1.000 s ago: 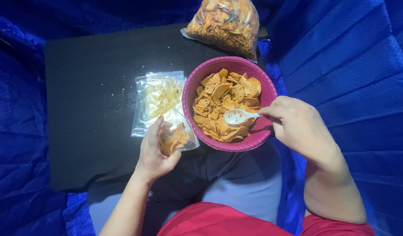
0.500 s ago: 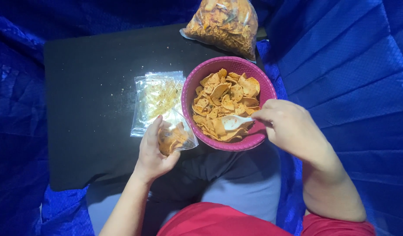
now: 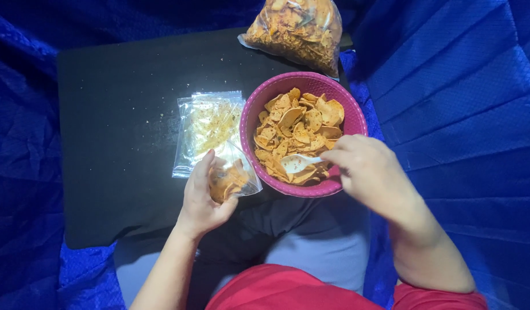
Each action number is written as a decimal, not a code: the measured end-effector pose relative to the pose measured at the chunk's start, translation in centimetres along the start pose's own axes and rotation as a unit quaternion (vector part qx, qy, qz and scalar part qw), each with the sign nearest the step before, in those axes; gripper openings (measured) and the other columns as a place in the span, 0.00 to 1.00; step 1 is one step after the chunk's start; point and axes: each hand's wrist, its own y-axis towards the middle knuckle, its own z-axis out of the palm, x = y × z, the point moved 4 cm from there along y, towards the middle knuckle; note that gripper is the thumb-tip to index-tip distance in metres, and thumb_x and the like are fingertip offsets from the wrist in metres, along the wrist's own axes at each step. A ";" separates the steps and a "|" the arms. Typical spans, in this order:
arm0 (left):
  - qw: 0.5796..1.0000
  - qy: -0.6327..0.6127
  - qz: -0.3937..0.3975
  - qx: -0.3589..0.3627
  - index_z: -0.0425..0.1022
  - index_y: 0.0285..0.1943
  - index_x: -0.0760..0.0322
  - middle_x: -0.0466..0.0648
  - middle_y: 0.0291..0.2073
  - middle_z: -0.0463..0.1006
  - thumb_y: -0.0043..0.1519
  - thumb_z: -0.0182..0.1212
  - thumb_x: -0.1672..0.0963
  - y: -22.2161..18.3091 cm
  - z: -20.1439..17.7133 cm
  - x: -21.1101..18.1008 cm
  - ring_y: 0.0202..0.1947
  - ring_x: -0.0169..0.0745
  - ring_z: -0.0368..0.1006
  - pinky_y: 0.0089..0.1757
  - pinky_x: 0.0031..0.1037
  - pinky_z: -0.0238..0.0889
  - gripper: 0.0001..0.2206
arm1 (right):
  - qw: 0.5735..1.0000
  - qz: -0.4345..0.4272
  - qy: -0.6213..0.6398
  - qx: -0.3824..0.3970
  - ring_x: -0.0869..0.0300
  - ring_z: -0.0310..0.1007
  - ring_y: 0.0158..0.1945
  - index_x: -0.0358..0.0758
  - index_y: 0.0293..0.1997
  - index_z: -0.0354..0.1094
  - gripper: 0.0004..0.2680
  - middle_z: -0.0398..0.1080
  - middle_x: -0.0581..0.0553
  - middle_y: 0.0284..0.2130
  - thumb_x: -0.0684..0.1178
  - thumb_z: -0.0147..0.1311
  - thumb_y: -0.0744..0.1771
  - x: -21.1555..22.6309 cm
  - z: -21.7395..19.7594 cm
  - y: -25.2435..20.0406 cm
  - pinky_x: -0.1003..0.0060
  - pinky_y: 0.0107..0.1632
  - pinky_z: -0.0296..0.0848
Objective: Scooping chips from a bowl into small plastic bags using a spoon for packaging.
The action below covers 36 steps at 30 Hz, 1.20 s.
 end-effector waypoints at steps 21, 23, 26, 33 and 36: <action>1.000 -0.001 -0.016 0.008 0.52 0.77 0.67 0.56 0.47 0.76 0.46 0.72 0.63 -0.1 0.0 0.1 0.44 0.56 0.74 0.47 0.43 0.71 0.46 | 0.957 0.095 0.274 0.019 0.45 0.81 0.41 0.45 0.41 0.82 0.10 0.79 0.41 0.31 0.36 0.57 0.63 -2.7 1.8 0.0 0.55 0.47 0.76; 1.000 0.000 -0.014 0.008 0.52 0.77 0.68 0.56 0.47 0.76 0.46 0.72 0.62 -0.3 0.0 0.2 0.45 0.56 0.74 0.48 0.43 0.71 0.46 | 0.954 0.097 0.283 0.010 0.44 0.80 0.39 0.43 0.41 0.81 0.09 0.79 0.40 0.31 0.36 0.56 0.63 -2.3 0.9 0.0 0.55 0.46 0.76; 1.000 -0.002 -0.013 0.007 0.52 0.77 0.68 0.56 0.47 0.76 0.46 0.72 0.62 -0.3 0.0 0.2 0.45 0.57 0.74 0.48 0.44 0.71 0.46 | 0.952 0.094 0.290 -0.005 0.45 0.80 0.38 0.42 0.41 0.81 0.08 0.78 0.40 0.31 0.36 0.56 0.64 -0.9 -0.6 0.3 0.56 0.44 0.76; 1.000 0.008 0.005 0.000 0.52 0.77 0.69 0.56 0.48 0.76 0.47 0.72 0.61 -0.3 0.0 0.4 0.46 0.57 0.75 0.50 0.43 0.71 0.45 | 0.972 0.066 0.226 -0.018 0.52 0.80 0.37 0.49 0.41 0.81 0.08 0.77 0.48 0.30 0.41 0.55 0.66 3.5 -3.3 2.2 0.62 0.43 0.76; 1.000 0.001 0.010 0.001 0.52 0.77 0.70 0.57 0.48 0.76 0.47 0.72 0.61 -0.4 -0.1 0.5 0.46 0.59 0.74 0.50 0.45 0.70 0.45 | 0.989 0.035 0.141 0.000 0.46 0.78 0.36 0.47 0.41 0.79 0.08 0.74 0.43 0.29 0.40 0.52 0.65 5.3 -4.0 3.1 0.55 0.41 0.75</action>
